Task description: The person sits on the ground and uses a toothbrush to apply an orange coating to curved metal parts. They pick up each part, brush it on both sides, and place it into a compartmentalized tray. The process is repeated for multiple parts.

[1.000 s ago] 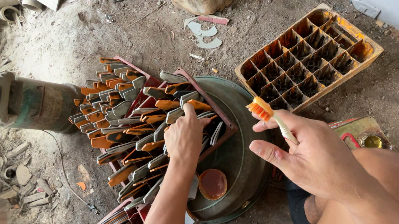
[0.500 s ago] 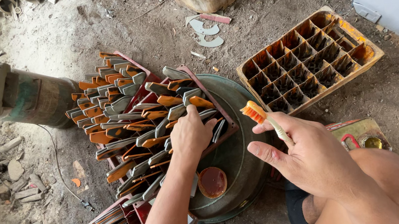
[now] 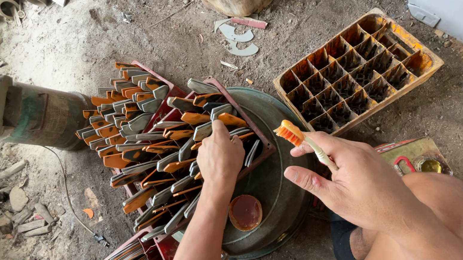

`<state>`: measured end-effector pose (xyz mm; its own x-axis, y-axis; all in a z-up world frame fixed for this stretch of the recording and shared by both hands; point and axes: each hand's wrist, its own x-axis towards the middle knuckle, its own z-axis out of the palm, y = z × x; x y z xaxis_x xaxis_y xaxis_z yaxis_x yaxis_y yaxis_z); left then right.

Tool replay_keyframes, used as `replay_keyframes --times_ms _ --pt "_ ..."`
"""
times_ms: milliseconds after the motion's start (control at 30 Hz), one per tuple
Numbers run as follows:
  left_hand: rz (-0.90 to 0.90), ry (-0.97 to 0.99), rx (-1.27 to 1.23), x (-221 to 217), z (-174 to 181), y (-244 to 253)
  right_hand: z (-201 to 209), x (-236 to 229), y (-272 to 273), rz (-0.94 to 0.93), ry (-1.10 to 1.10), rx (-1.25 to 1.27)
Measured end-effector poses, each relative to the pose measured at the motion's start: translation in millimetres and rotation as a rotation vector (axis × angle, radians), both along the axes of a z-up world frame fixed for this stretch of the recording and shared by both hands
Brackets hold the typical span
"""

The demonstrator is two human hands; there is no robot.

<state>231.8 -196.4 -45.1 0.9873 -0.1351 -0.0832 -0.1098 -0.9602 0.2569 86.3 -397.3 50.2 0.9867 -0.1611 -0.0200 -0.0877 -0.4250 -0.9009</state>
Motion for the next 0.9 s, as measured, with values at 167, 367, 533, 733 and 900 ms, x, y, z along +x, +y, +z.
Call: replay_keyframes --times_ms 167,367,533,733,900 --pt "0.013 -0.025 0.046 -8.7 -4.4 5.0 -2.8 -3.3 -0.6 -0.013 0.056 0.020" --pt "0.007 -0.049 0.005 -10.4 -1.5 7.4 2.2 -2.1 0.4 -0.006 -0.031 0.018" --pt "0.019 -0.005 -0.058 -9.9 2.5 10.9 2.9 -2.6 -1.0 -0.012 0.193 -0.017" --pt "-0.061 -0.028 0.021 -13.6 -3.2 11.5 1.8 -1.7 2.9 0.013 -0.057 0.013" --pt "-0.103 -0.021 0.004 -9.4 -10.6 10.5 1.3 -2.7 5.2 -0.001 0.127 -0.039"
